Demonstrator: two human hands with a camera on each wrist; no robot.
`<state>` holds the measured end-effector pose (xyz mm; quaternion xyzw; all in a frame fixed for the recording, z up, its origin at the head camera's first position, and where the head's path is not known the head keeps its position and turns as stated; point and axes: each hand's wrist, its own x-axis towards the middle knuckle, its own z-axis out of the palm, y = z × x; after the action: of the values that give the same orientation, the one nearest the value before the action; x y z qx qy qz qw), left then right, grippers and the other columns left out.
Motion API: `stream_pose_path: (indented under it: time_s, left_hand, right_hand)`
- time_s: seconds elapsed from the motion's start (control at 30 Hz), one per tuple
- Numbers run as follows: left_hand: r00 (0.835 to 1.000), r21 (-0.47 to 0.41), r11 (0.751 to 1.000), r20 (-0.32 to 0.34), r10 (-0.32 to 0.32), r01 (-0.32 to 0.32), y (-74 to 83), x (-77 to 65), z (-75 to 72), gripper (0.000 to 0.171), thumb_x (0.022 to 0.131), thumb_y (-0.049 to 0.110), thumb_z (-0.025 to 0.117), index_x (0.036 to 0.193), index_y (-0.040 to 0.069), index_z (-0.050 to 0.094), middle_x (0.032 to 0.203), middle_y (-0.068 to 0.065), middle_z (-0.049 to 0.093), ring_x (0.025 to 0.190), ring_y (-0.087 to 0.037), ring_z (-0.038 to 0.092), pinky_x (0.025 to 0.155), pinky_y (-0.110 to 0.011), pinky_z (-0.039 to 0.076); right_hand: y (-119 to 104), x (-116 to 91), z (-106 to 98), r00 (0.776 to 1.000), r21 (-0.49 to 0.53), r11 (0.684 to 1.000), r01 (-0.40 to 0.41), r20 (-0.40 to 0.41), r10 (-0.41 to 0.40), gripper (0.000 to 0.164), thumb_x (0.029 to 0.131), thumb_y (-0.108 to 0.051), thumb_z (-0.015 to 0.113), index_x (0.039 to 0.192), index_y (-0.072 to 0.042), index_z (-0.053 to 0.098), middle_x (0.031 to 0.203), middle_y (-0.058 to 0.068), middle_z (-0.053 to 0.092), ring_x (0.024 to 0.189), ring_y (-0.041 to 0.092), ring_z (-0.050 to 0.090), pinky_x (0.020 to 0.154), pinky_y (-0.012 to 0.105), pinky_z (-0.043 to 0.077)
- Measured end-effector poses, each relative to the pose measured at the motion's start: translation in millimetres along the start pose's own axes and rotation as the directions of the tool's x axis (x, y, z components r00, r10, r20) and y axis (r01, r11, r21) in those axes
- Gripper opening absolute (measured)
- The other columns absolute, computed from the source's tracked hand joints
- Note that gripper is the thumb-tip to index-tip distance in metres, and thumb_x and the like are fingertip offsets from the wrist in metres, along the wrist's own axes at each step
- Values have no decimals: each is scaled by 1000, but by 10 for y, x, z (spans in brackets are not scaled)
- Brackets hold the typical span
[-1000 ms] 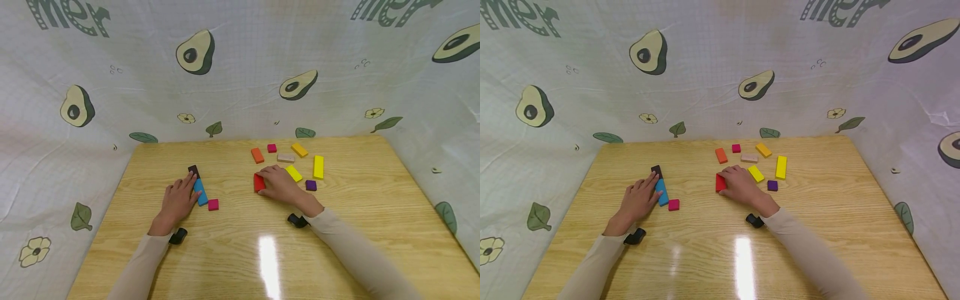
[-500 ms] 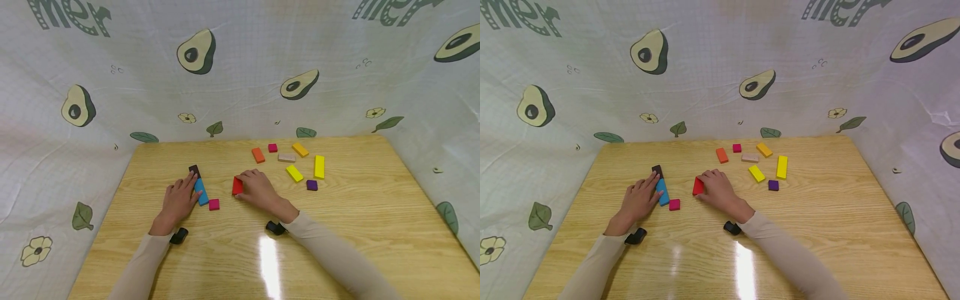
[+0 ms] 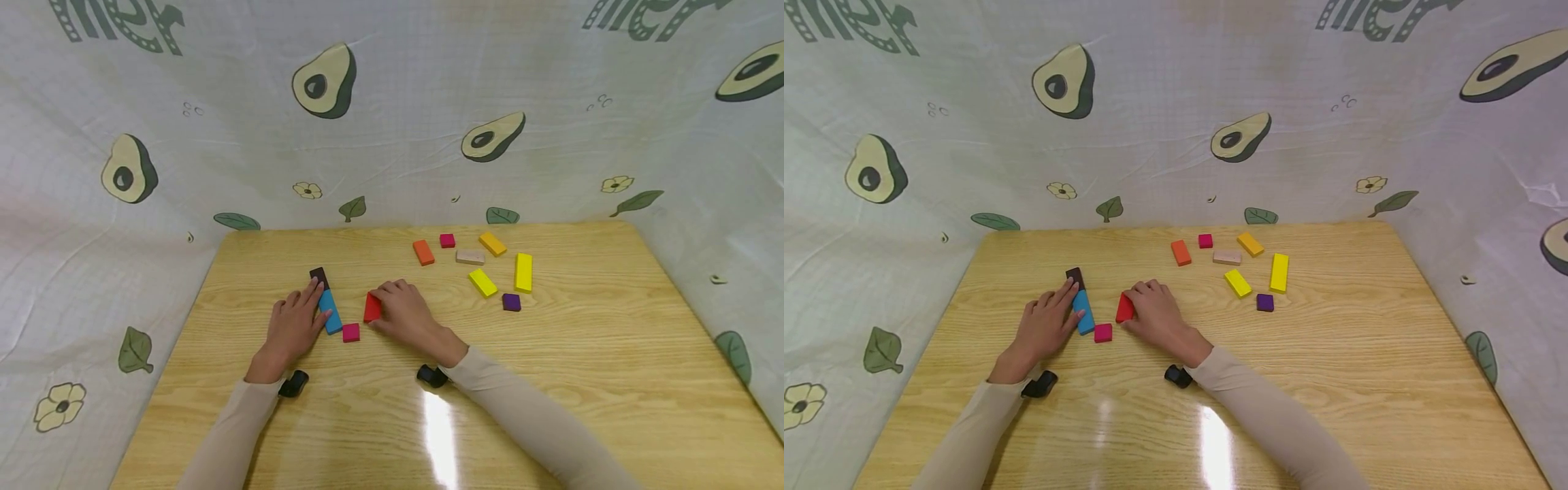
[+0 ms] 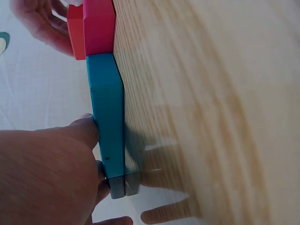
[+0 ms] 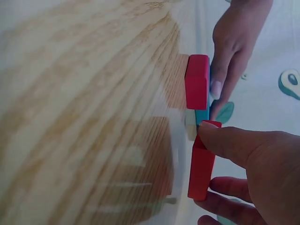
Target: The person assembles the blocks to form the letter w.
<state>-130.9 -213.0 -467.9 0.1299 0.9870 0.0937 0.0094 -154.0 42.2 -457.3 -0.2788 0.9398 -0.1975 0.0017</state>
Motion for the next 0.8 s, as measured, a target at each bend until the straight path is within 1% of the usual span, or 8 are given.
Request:
stream_pose_path:
  time_s: [0.13, 0.4, 0.6, 0.8]
  left_hand:
    - [1000, 8, 1000, -4, 1, -1, -8, 8, 10, 65, 111, 34, 57, 164, 2, 38, 170, -18, 34, 144, -45, 43, 112, -66, 36]
    - [1000, 17, 1000, -8, 2, -1, -5, -1, 7, 65, 111, 34, 57, 164, 2, 38, 170, -17, 34, 143, -46, 44, 111, -66, 37]
    - [1000, 13, 1000, -2, -3, 3, 6, 2, -5, 65, 111, 34, 57, 164, 1, 38, 170, -18, 34, 143, -46, 43, 112, -66, 37]
    - [1000, 1, 1000, 3, -3, 3, 21, -2, -18, 64, 111, 34, 56, 164, 2, 38, 171, -18, 33, 144, -47, 43, 112, -67, 36]
  right_hand:
    - [-35, 10, 24, 1000, -2, 1000, -3, 2, 3, 61, 91, -36, 86, 139, -3, 68, 132, 12, 68, 122, 33, 58, 110, 49, 46]
    - [-66, 41, 81, 1000, -18, 1000, -11, 7, 11, 58, 91, -33, 86, 138, -4, 69, 130, 11, 68, 120, 32, 58, 106, 49, 47]
    - [-90, 44, 72, 1000, -27, 1000, -7, 24, 7, 57, 93, -31, 84, 140, -3, 67, 131, 11, 67, 121, 32, 57, 108, 48, 46]
    - [-114, 41, 68, 1000, -53, 999, -5, 22, 6, 56, 94, -32, 84, 139, -4, 68, 131, 10, 67, 120, 31, 58, 107, 47, 47]
